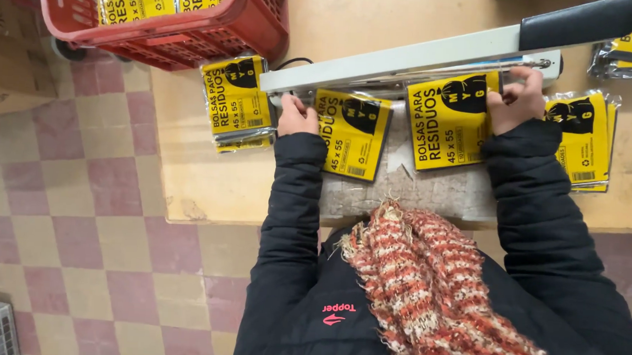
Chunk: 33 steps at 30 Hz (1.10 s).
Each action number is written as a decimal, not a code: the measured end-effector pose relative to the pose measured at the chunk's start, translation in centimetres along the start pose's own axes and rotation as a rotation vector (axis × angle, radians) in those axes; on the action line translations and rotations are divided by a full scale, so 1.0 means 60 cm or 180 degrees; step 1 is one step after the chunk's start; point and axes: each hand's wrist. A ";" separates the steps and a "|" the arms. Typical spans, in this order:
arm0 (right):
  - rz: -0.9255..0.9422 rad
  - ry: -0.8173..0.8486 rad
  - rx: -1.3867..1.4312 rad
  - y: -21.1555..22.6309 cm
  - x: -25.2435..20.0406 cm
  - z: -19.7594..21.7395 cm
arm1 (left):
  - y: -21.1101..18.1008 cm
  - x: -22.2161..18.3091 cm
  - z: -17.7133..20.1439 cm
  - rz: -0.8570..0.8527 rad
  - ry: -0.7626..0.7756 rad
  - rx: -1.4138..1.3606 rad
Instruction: Sealing packaged plastic bags using a manual heat sealer machine.
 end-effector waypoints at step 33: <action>-0.0338 -0.0245 -0.0901 0.103 0.012 -0.035 | 0.023 0.026 -0.025 -0.0274 -0.0230 0.0286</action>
Point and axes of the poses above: each hand's wrist, its own x-axis towards the middle knuckle, its own z-axis out of the back of the hand, y = z × x, and after that the axes turned 5 degrees about y, right-handed
